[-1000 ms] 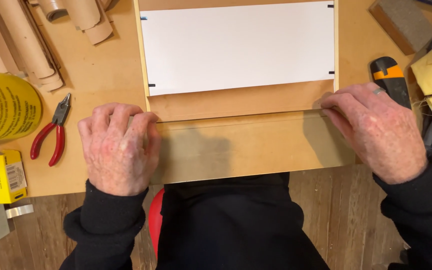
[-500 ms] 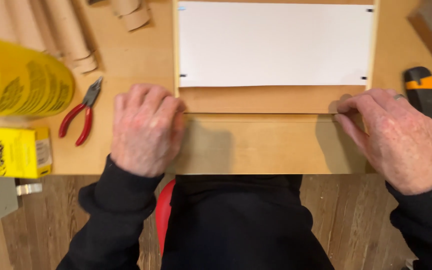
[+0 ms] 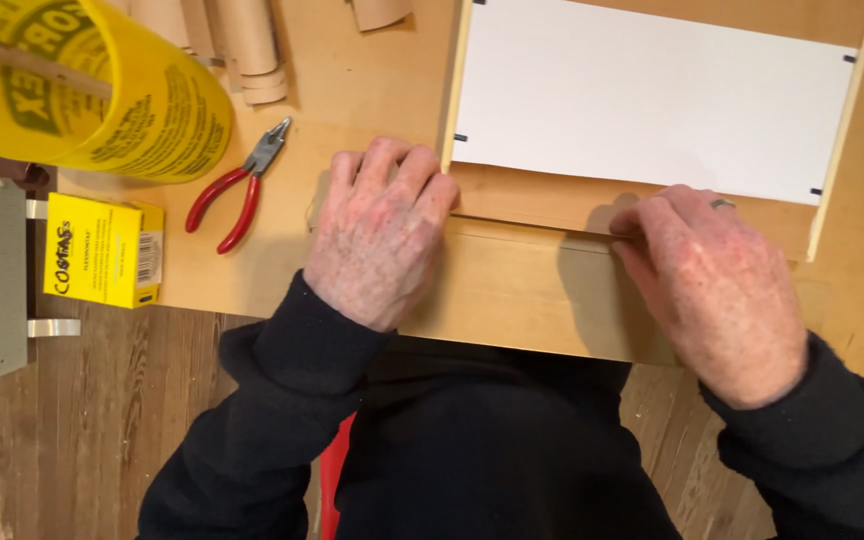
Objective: Applying adhesive-backed veneer strips to the edges of a picture frame using a brush and a utility knife.
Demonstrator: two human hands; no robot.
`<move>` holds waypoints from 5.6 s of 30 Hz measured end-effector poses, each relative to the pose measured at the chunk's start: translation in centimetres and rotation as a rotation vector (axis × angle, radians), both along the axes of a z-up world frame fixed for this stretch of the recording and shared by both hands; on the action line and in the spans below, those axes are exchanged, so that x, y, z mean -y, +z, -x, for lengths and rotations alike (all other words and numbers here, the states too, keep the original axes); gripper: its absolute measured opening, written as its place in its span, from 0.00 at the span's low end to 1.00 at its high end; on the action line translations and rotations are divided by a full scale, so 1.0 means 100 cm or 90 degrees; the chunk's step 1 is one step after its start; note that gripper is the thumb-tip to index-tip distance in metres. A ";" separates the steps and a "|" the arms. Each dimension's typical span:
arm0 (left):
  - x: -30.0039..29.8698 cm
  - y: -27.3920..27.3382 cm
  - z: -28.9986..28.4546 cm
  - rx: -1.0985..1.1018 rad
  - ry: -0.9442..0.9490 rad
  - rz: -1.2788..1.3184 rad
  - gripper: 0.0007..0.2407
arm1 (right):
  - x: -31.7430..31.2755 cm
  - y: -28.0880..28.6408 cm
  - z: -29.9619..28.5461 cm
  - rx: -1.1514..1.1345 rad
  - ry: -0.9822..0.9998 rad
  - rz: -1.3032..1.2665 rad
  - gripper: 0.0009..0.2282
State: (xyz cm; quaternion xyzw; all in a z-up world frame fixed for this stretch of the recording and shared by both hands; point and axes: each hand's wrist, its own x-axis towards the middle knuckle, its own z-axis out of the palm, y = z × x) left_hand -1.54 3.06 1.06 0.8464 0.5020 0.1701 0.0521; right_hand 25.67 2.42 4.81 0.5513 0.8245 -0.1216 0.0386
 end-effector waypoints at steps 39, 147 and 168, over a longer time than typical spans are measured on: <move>0.012 0.000 -0.003 0.064 0.007 -0.045 0.05 | 0.010 0.006 -0.039 -0.085 -0.012 -0.080 0.05; 0.064 -0.022 -0.034 0.061 0.149 0.008 0.25 | 0.035 -0.003 -0.108 -0.036 -0.093 -0.129 0.10; 0.071 -0.012 -0.029 0.095 0.223 0.075 0.25 | -0.033 -0.016 0.087 -0.148 0.264 -0.121 0.16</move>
